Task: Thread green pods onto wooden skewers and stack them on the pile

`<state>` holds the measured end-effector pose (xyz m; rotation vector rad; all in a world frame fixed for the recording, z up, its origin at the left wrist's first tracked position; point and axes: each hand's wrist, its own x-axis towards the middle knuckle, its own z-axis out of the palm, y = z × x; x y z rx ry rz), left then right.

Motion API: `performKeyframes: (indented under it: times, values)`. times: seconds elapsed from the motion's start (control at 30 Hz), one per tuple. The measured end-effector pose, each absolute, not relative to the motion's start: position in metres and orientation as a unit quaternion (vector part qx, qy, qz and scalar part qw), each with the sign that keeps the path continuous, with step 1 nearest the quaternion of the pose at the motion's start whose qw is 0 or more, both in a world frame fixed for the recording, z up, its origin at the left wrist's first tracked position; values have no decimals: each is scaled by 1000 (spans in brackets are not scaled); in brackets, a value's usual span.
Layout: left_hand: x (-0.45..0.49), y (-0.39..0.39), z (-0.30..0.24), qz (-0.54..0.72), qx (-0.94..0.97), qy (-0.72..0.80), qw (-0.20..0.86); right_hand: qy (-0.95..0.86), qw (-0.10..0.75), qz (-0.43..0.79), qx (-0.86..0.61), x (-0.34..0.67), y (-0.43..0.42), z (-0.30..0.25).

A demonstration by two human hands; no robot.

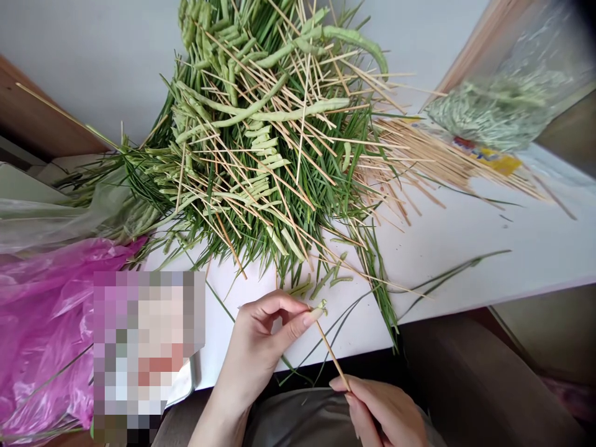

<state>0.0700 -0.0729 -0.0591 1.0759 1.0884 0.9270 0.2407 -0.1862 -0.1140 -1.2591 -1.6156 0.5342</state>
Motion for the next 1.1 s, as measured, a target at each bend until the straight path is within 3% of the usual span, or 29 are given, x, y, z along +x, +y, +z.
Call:
performKeyframes:
  times: [0.17, 0.27, 0.5, 0.6, 1.1]
  values:
    - [86, -79, -58, 363, 495, 451, 648, -669, 461, 278, -512, 251, -180, -110]
    - [84, -78, -58, 367, 559, 453, 590, -654, 468, 309, -508, 256, -178, -113]
    - [57, -62, -68, 333, 755, 529, 200, -618, 446, 367, -534, 264, -181, -119]
    - [56, -59, -78, 295, 796, 517, 113, -612, 439, 383, -535, 267, -183, -120]
    - [51, -59, -74, 303, 744, 561, 200, -613, 424, 393, -539, 269, -183, -123]
